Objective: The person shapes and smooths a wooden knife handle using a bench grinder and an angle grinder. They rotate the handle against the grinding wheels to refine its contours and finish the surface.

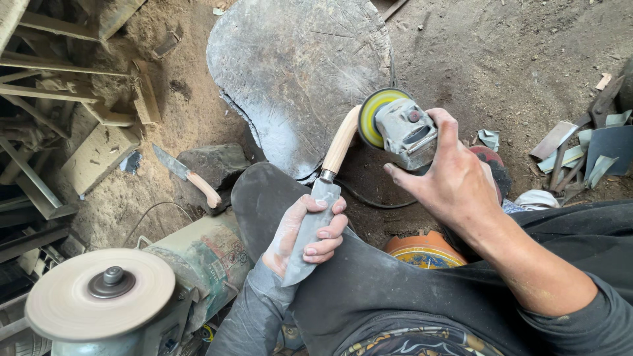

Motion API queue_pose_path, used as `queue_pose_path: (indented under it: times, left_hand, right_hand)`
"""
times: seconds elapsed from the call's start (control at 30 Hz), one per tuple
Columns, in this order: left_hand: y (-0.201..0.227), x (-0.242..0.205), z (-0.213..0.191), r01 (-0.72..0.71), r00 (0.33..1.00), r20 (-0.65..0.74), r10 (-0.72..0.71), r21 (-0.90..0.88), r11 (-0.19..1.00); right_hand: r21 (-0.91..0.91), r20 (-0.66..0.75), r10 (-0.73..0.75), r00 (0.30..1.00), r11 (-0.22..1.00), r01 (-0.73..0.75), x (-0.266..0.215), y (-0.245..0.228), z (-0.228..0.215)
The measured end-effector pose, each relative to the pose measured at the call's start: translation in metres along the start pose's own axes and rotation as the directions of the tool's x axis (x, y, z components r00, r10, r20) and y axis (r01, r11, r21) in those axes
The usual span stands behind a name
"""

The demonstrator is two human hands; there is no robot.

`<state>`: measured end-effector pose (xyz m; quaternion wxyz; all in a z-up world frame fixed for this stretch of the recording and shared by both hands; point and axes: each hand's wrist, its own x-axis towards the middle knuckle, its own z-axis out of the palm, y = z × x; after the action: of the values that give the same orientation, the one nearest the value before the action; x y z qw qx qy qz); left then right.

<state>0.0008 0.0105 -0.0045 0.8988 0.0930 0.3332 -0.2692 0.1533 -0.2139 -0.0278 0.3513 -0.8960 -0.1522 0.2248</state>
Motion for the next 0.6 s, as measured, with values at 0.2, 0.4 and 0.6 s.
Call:
queue_pose_path:
  times: [0.2, 0.4, 0.6]
  left_hand:
    - [0.006, -0.001, -0.005, 0.012, 1.0, 0.028, -0.011, -0.013, 1.0]
    - [0.013, -0.003, -0.003, 0.031, 0.998, 0.046, -0.03, -0.004, 1.0]
    - [0.035, -0.007, 0.003, 0.089, 0.965, -0.262, 0.011, 0.367, 0.926]
  right_hand:
    - [-0.072, -0.037, 0.061, 0.997, 0.995, -0.063, 0.01, 0.003, -0.005]
    - [0.052, 0.039, 0.028, 0.999, 0.998, -0.03, 0.013, 0.005, 0.0]
    - [0.051, -0.082, 0.067, 0.994, 0.997, -0.063, 0.021, 0.017, -0.01]
